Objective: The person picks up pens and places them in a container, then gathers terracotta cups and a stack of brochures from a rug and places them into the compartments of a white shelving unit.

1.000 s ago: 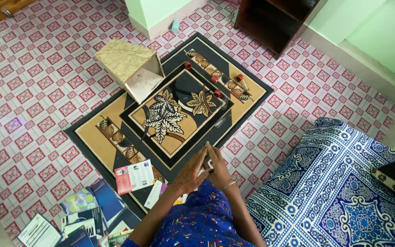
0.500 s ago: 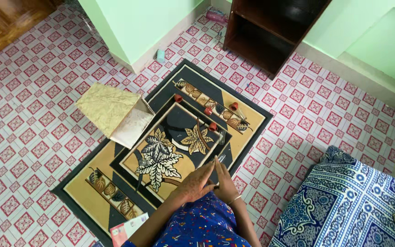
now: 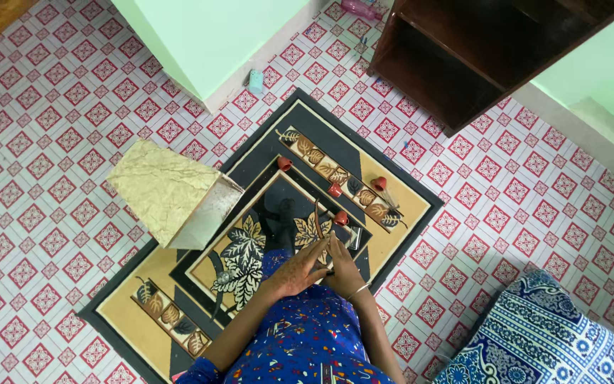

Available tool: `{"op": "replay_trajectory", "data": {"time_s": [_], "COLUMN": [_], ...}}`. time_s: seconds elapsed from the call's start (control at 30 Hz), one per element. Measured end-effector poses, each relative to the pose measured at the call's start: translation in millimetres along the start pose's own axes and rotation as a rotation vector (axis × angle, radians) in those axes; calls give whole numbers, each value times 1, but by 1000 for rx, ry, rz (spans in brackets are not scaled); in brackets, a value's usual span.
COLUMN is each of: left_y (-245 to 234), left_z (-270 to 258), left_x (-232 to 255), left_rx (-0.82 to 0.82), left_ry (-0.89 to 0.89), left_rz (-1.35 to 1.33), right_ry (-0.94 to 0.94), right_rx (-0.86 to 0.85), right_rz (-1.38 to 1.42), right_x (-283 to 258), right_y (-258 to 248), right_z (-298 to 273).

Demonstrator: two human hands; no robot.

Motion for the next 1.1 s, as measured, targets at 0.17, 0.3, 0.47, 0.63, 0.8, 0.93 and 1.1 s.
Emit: {"op": "replay_trajectory", "data": {"time_s": [0.17,0.3,0.47,0.63,0.8,0.93,1.1], "left_y": [-53,-89,-98,-49,-15,20,74], "left_z": [104,183,259,292,321,350,362], "left_x": [-56,-80,-131,-218,-292,-355,-462], "left_rx": [-109,-273,-294,-311,-300,-380,-320], "left_ry": [98,33,74,27,-35,-87,-55], "left_rz": [-17,47,-21,-105,-41,203,317], "right_ry": [48,92,215,293,409,357,324], "right_rx": [87,189,290,335,266,144,99], "right_rz": [72,-17,26,99,83,-63,-283], "right_x": [14,22,52,115,178,229,312], "right_y": [15,15,27,63,107,133,178], "right_z": [111,180,250,290,339,377,409]}}
Point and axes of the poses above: each hand's wrist, its own z-axis towards the middle knuckle, its own y-axis out of the palm, x = y × z, the point moved 4 cm from there along z, towards the middle knuckle, and after that the axes turned 12 degrees about x, right-handed, at the moved point
